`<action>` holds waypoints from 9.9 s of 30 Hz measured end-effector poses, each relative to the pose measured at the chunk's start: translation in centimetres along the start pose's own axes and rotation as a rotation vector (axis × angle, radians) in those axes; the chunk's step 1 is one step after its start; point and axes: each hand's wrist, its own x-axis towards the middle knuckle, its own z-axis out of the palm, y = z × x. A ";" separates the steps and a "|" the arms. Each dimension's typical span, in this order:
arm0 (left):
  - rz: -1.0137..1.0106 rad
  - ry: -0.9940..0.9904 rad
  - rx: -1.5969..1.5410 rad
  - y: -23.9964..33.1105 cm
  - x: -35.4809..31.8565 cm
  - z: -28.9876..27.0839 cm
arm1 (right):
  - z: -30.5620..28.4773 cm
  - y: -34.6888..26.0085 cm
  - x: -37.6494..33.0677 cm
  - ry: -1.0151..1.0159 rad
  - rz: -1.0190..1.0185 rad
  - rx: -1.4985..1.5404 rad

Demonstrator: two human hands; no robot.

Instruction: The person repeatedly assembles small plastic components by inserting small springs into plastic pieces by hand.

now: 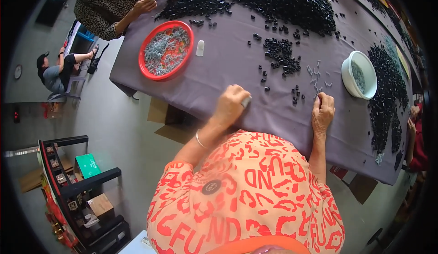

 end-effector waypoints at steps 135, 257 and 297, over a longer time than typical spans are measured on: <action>-0.612 -0.175 -1.545 6.2 5.3 -2.8 | -5.1 -12.7 2.3 -0.240 0.101 1.090; -0.664 0.130 -1.658 5.8 1.8 -5.1 | 3.3 -11.8 -0.4 -0.163 -0.317 0.174; -0.473 0.060 -0.803 3.7 0.9 -0.2 | 2.3 -10.8 -0.5 -0.188 -0.337 0.289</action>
